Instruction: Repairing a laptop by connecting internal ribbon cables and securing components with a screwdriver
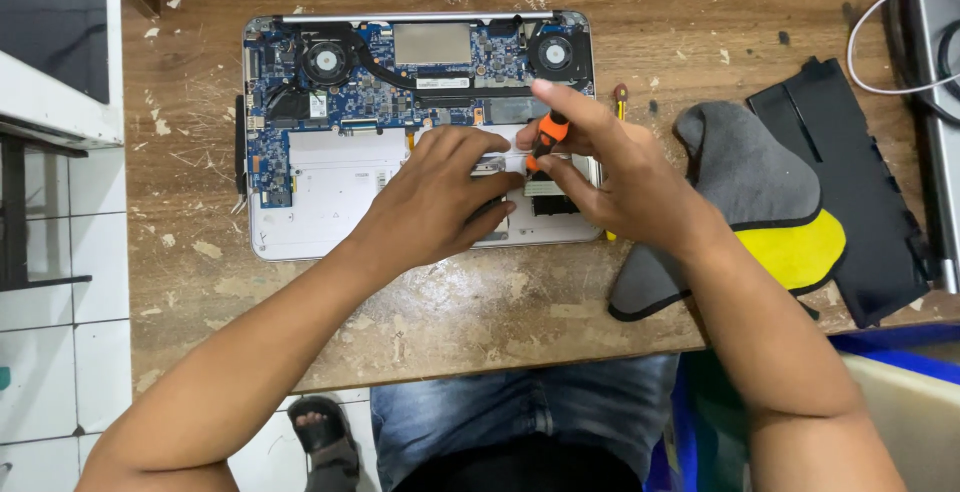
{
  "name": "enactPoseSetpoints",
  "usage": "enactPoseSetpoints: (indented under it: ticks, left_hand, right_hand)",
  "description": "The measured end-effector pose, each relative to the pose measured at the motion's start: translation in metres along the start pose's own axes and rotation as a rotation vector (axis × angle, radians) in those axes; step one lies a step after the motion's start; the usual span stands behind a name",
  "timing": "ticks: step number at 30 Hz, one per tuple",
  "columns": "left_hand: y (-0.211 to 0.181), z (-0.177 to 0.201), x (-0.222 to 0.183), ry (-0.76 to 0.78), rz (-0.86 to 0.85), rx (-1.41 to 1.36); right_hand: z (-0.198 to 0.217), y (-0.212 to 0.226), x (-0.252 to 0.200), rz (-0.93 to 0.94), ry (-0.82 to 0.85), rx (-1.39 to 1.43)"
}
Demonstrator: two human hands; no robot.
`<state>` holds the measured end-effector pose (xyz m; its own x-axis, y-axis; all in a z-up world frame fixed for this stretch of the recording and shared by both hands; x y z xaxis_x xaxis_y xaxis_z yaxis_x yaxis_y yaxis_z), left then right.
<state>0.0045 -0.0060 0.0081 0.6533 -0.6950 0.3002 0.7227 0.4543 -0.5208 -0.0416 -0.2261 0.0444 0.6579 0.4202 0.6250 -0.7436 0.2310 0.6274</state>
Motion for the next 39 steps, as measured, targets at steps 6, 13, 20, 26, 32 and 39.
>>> enactPoseSetpoints:
  ticks: [6,13,20,26,32,39]
  left_hand:
    - [0.0,-0.001,0.0,-0.02,-0.02,0.014]
    - [-0.001,-0.001,0.0,-0.013,-0.011,0.022]
    - [-0.002,-0.001,0.001,-0.019,-0.011,0.035]
    - [0.0,-0.002,0.001,-0.01,-0.016,0.049]
    - [-0.001,-0.002,0.001,-0.006,-0.005,0.043]
    - [0.0,-0.003,0.002,0.006,-0.009,0.082]
  right_hand:
    - [0.002,-0.021,-0.012,0.07,-0.021,-0.202]
    - [0.004,-0.005,0.001,-0.009,0.002,-0.037]
    - [0.005,-0.006,-0.002,0.049,0.051,-0.159]
    - [0.005,-0.009,-0.004,0.04,0.067,-0.135]
    - [0.004,-0.008,-0.006,0.01,0.045,-0.115]
    - [0.007,-0.012,-0.006,0.008,0.047,-0.03]
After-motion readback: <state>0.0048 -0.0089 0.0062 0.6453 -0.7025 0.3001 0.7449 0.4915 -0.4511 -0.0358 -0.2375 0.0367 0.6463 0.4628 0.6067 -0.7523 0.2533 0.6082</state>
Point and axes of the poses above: each hand's wrist, its own x-axis towards the middle knuckle, its own z-axis out of the back of the hand, y = z × x, the point moved 1 cm from there along x, towards the middle knuckle, and after that the axes turned 15 degrees about z, right-handed, at the moved point
